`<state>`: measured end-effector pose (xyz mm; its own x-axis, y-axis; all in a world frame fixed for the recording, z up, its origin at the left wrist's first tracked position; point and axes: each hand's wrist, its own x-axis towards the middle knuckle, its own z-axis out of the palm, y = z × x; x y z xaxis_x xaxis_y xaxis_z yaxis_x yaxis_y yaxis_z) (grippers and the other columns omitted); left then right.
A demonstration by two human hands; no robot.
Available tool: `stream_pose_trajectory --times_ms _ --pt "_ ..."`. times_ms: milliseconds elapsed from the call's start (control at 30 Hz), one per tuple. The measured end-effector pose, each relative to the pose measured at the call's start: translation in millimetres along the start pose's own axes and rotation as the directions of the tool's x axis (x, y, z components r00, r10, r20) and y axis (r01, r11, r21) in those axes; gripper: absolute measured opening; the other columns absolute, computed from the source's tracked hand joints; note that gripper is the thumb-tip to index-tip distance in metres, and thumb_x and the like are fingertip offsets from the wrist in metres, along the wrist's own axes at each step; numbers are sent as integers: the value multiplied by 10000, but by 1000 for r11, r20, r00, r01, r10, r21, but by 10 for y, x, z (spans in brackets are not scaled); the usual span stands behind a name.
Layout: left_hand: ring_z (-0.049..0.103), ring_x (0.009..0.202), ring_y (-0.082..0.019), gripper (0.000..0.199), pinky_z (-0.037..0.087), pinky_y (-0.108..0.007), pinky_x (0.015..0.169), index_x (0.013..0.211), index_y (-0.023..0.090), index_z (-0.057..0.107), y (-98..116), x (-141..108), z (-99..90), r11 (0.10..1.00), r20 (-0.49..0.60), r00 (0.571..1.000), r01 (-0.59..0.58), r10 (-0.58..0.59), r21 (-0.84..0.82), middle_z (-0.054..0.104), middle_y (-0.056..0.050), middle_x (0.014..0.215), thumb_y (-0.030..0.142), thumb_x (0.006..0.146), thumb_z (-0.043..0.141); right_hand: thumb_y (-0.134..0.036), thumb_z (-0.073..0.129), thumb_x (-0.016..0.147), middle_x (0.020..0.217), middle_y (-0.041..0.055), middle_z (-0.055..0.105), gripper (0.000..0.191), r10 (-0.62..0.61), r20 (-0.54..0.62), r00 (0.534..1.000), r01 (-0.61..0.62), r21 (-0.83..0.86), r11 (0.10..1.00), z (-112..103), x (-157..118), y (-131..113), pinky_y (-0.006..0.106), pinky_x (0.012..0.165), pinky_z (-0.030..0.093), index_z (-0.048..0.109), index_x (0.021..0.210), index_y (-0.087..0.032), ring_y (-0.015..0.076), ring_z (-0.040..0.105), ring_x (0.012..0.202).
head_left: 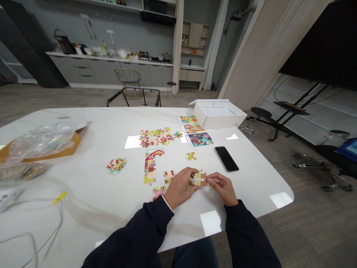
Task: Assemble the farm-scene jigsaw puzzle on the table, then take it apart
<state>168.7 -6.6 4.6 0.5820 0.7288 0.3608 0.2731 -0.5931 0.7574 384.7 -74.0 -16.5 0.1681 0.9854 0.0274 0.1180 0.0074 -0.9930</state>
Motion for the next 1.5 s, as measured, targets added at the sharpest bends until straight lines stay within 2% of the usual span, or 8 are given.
stream_pose_trajectory --times_ms 67,167,300,400,667,867,1100,1500 --pt "648 1005 -238 477 540 -387 883 1182 239 569 -4 5 -8 999 -24 999 23 -23 28 666 -41 1081 221 787 837 -561 749 849 826 94 794 394 -13 -37 999 12 -14 1000 -1 7 -2 337 675 557 731 977 -188 233 726 734" --pt "638 1007 -249 482 536 -403 875 1137 229 571 -2 15 -38 994 -76 995 72 -65 83 662 -40 1064 204 751 859 -564 717 871 842 101 791 390 -51 -186 981 42 -55 998 -12 32 28 365 720 576 720 992 -193 253 738 785" --pt "616 1060 -270 508 520 -429 907 1075 224 563 -7 18 -66 988 -94 994 73 -61 138 655 -46 1099 185 694 895 -543 701 882 817 87 768 367 -111 -419 901 78 -96 992 -71 81 127 366 738 570 703 977 -189 245 724 804" --pt "612 1040 -271 516 517 -431 890 1064 223 559 -14 15 -65 985 -91 995 59 -44 164 655 -45 1081 194 682 905 -536 693 875 805 82 754 370 -135 -503 854 74 -140 987 -117 104 182 349 701 550 708 960 -177 222 690 752" --pt "620 1020 -266 475 513 -422 864 1034 224 562 -28 21 -64 978 -91 993 92 -75 189 661 -41 1056 187 691 889 -465 661 834 828 94 770 313 -170 -526 833 -33 -354 935 -114 105 171 334 665 465 729 922 -172 231 688 739" --pt "624 1016 -269 468 511 -419 846 1023 229 572 -30 9 -59 971 -81 991 121 -107 205 659 -39 1048 187 682 890 -457 627 832 819 93 768 317 -150 -545 825 -73 -366 928 -141 109 216 331 672 470 723 938 -174 244 702 758" --pt "619 1014 -264 515 508 -422 862 1057 225 574 -19 8 -87 963 -101 989 131 -110 235 664 -40 1070 228 673 917 -395 597 811 708 47 731 238 -218 -624 750 -177 -508 843 -143 86 219 345 740 492 715 888 -203 225 661 669" --pt "626 1016 -271 515 505 -426 846 1061 232 569 -11 3 -103 962 -101 987 144 -123 232 662 -39 1072 221 680 915 -470 589 899 761 55 784 285 -177 -472 863 -111 -521 847 -101 70 188 337 693 513 719 915 -217 235 707 689"
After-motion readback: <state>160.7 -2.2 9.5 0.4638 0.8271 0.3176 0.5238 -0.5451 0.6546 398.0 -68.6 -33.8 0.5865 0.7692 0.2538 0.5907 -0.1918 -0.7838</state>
